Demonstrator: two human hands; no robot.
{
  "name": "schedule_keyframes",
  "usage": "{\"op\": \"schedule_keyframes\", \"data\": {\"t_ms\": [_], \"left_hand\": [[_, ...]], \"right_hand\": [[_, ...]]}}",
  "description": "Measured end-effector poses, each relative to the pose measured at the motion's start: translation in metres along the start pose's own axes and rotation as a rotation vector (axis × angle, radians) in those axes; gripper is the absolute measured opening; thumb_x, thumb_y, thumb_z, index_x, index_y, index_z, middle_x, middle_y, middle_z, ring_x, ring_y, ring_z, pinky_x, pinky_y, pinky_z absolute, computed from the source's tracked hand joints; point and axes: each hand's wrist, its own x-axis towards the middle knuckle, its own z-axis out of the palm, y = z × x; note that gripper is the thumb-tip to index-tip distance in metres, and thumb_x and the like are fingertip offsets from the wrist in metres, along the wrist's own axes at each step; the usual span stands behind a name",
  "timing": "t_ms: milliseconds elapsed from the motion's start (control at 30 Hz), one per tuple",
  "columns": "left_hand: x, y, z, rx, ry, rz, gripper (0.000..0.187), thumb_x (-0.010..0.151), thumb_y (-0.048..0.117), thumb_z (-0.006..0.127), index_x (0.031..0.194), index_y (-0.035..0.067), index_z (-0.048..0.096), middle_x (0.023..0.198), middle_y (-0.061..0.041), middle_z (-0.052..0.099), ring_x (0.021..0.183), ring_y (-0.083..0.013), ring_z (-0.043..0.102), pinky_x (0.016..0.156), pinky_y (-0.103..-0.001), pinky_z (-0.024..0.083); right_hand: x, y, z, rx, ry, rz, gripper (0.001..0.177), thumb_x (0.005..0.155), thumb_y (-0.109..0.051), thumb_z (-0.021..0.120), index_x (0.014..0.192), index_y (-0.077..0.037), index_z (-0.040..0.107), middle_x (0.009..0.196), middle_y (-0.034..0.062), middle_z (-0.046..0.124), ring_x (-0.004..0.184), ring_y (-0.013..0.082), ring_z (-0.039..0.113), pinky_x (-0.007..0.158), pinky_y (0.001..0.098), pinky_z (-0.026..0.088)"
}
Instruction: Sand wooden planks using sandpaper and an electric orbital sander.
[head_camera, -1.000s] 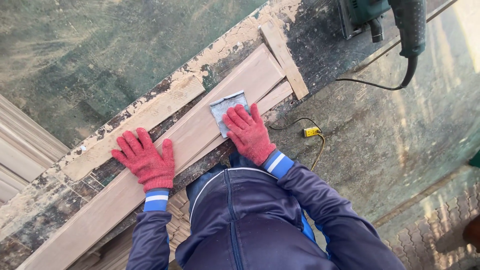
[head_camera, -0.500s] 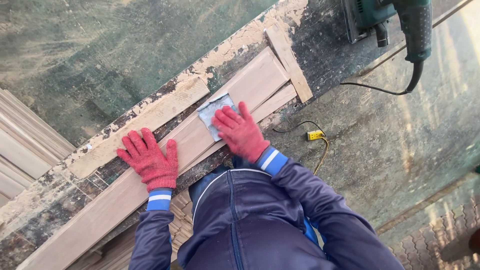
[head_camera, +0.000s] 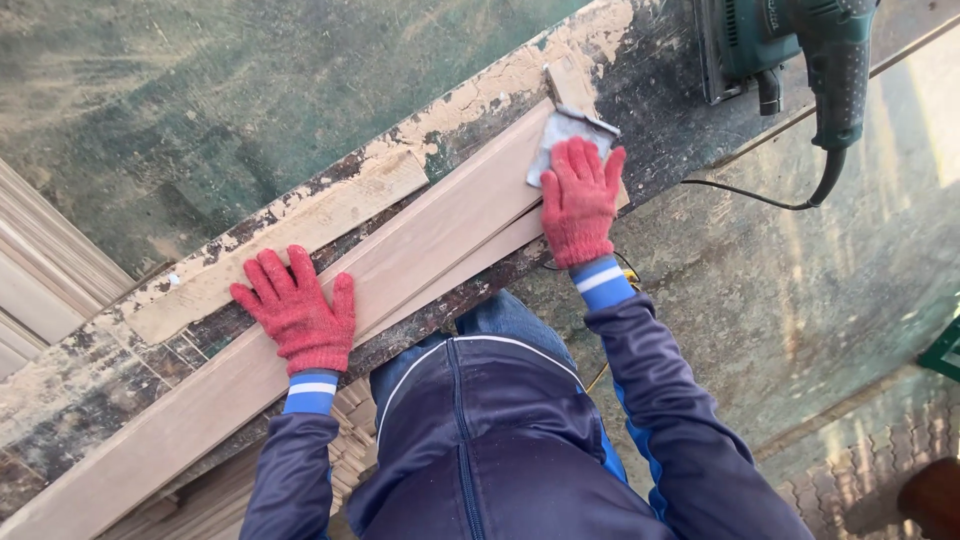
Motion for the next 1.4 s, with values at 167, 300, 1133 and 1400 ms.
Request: {"op": "schedule_keyframes", "data": {"t_ms": [167, 300, 1133, 1400], "left_hand": [[0.001, -0.003, 0.005, 0.023, 0.011, 0.019, 0.078, 0.093, 0.052, 0.064, 0.150, -0.001, 0.058, 0.152, -0.038, 0.046, 0.146, -0.0555, 0.035, 0.117, -0.071, 0.020], [-0.002, -0.002, 0.001, 0.027, -0.001, 0.049, 0.080, 0.093, 0.055, 0.064, 0.148, -0.003, 0.060, 0.150, -0.040, 0.048, 0.145, -0.0575, 0.036, 0.117, -0.072, 0.020], [-0.001, -0.005, 0.001, -0.062, -0.116, 0.079, 0.084, 0.098, 0.056, 0.059, 0.155, -0.006, 0.051, 0.166, -0.036, 0.023, 0.152, -0.0570, 0.014, 0.116, -0.079, 0.002], [0.000, -0.004, -0.004, -0.025, -0.003, 0.089, 0.079, 0.095, 0.058, 0.068, 0.145, -0.003, 0.063, 0.149, -0.041, 0.047, 0.142, -0.0609, 0.037, 0.112, -0.078, 0.019]], "right_hand": [[0.053, -0.020, 0.009, 0.005, 0.011, -0.069, 0.045, 0.109, -0.046, 0.053, 0.143, -0.020, 0.066, 0.150, 0.0038, 0.060, 0.148, 0.0224, 0.041, 0.128, 0.0513, 0.003], [0.020, -0.008, -0.016, 0.000, -0.019, -0.060, 0.043, 0.108, -0.044, 0.056, 0.142, -0.020, 0.068, 0.146, 0.0048, 0.064, 0.144, 0.0217, 0.048, 0.128, 0.0511, 0.011], [0.015, -0.023, -0.031, 0.268, -0.003, -0.004, 0.045, 0.098, -0.016, 0.066, 0.140, 0.000, 0.065, 0.149, 0.0197, 0.057, 0.146, 0.0378, 0.042, 0.126, 0.0550, 0.018], [-0.007, 0.034, -0.065, 0.259, -0.208, -0.442, 0.033, 0.094, -0.041, 0.077, 0.120, -0.021, 0.075, 0.126, 0.0000, 0.071, 0.128, 0.0286, 0.061, 0.117, 0.0503, 0.044]]}}
